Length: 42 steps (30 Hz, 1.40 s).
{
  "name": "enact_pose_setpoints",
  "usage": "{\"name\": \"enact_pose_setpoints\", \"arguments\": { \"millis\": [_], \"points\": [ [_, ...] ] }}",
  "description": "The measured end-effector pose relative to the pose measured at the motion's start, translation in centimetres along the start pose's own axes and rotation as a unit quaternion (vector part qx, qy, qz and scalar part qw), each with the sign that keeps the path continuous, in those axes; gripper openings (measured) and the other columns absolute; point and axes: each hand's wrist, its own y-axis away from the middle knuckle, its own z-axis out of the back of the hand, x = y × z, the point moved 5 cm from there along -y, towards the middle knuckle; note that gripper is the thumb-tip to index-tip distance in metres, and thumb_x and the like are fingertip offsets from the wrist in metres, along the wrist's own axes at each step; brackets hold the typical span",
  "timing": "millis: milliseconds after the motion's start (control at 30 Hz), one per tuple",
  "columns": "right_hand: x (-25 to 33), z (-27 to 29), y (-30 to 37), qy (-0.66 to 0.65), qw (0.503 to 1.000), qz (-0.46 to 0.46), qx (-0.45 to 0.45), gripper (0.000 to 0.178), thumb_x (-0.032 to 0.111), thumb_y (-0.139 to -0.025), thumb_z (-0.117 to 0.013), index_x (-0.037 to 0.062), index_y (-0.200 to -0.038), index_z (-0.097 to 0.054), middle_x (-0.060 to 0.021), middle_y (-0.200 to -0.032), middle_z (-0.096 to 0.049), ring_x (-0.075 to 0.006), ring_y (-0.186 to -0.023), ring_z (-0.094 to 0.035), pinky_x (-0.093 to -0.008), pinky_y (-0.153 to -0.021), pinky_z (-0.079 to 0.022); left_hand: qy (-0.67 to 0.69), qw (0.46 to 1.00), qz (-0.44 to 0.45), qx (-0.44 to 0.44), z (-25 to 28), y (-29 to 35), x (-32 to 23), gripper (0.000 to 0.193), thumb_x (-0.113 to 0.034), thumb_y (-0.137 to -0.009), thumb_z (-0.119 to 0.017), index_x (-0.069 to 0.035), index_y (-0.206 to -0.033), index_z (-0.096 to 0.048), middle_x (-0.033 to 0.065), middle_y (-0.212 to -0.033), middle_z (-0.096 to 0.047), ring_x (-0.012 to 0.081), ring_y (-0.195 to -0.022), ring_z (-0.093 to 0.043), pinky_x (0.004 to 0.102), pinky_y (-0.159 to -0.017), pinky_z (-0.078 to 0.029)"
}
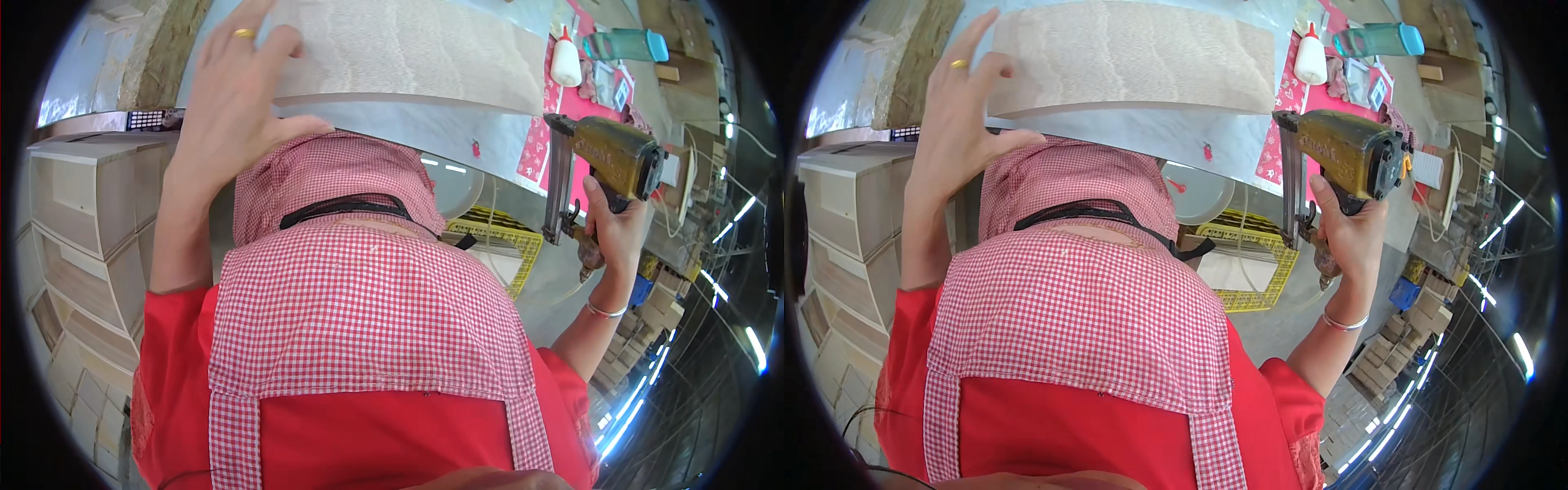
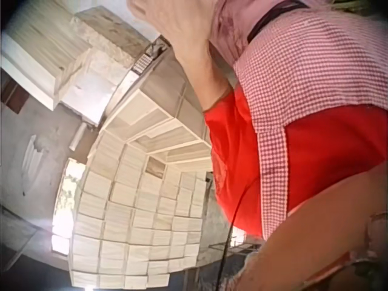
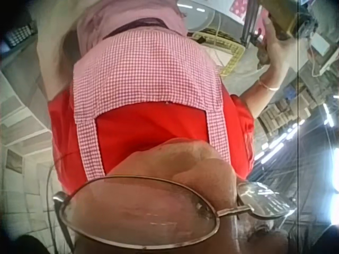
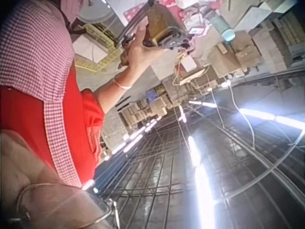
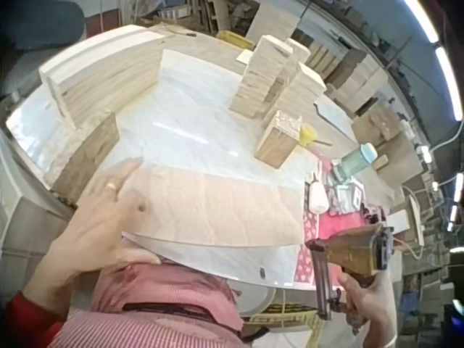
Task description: Assembling wooden boxes using wood glue and a pneumatic nail gun.
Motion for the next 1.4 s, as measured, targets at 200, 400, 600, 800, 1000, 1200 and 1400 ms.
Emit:
{"name": "enact_pose_setpoints", "arguments": {
  "millis": [200,400,600,800,1000,1200,1400],
  "points": [
    [-0.5,-0.1,-0.3,0.006,1.000,-0.012,0.025,0.026,0.022,-0.085,-0.076,-0.0004,-0.091,-0.063,0.0014,-0.061,-0.056,-0.0049,-0.042,-0.047,-0.0232,-0.039,-0.036,0.334,0.897,-0.242,-0.163,-3.2,-0.4,3.0,0.057,-0.035,-0.062,-0.083,-0.004,-0.099,-0.053,0.0321,-0.143,-0.034,0.0457,-0.132,-0.034,0.0472,-0.108,-0.030],
    [-0.7,-0.6,-0.4,-0.014,0.999,-0.017,0.030,0.027,0.020,-0.085,-0.076,-0.0002,-0.095,-0.062,0.0014,-0.064,-0.057,-0.0048,-0.044,-0.047,-0.0227,-0.039,-0.036,0.342,0.892,-0.235,-0.181,-3.4,-0.4,3.9,0.056,-0.033,-0.060,-0.084,-0.003,-0.097,-0.054,0.0319,-0.139,-0.039,0.0447,-0.129,-0.038,0.0460,-0.107,-0.033],
    [-1.0,-0.8,-0.6,-0.035,0.998,-0.026,0.036,0.026,0.019,-0.085,-0.076,0.0002,-0.096,-0.062,0.0010,-0.066,-0.057,-0.0048,-0.045,-0.046,-0.0223,-0.039,-0.035,0.372,0.879,-0.231,-0.187,-2.7,-1.3,3.0,0.056,-0.031,-0.057,-0.084,-0.003,-0.095,-0.054,0.0324,-0.135,-0.041,0.0449,-0.126,-0.040,0.0450,-0.106,-0.034],
    [-0.3,-1.3,-0.2,-0.018,0.999,-0.022,0.038,0.024,0.018,-0.085,-0.075,0.0005,-0.097,-0.063,0.0007,-0.067,-0.058,-0.0049,-0.045,-0.045,-0.0222,-0.039,-0.035,0.106,0.986,-0.020,0.126,-2.8,-2.5,1.5,0.054,-0.032,-0.057,-0.083,-0.002,-0.091,-0.055,0.0337,-0.131,-0.043,0.0463,-0.123,-0.041,0.0463,-0.105,-0.034],
    [1.2,-2.6,1.2,-0.036,0.998,-0.030,0.045,0.027,0.014,-0.083,-0.077,0.0013,-0.102,-0.063,0.0003,-0.074,-0.062,-0.0055,-0.052,-0.050,-0.0220,-0.044,-0.039,0.005,0.979,0.066,0.192,-2.8,-3.9,-2.4,0.049,-0.034,-0.059,-0.079,-0.002,-0.089,-0.056,0.0320,-0.125,-0.045,0.0455,-0.119,-0.042,0.0517,-0.103,-0.032],
    [2.6,-3.5,0.8,-0.045,0.996,0.031,0.067,0.031,0.015,-0.082,-0.079,0.0022,-0.106,-0.064,-0.0001,-0.078,-0.064,-0.0056,-0.054,-0.051,-0.0215,-0.047,-0.041,0.132,0.987,-0.064,-0.062,-3.6,-3.2,-2.3,0.049,-0.034,-0.060,-0.077,-0.002,-0.090,-0.057,0.0302,-0.124,-0.045,0.0448,-0.120,-0.041,0.0551,-0.101,-0.031],
    [3.5,-4.2,0.6,-0.038,0.994,-0.030,0.101,0.032,0.018,-0.082,-0.079,0.0015,-0.105,-0.064,-0.0002,-0.077,-0.063,-0.0052,-0.053,-0.051,-0.0212,-0.045,-0.041,0.161,0.961,-0.124,-0.190,-5.1,-1.3,-0.7,0.046,-0.033,-0.059,-0.077,-0.003,-0.088,-0.056,0.0291,-0.124,-0.045,0.0446,-0.120,-0.041,0.0558,-0.101,-0.031]
  ]
}}
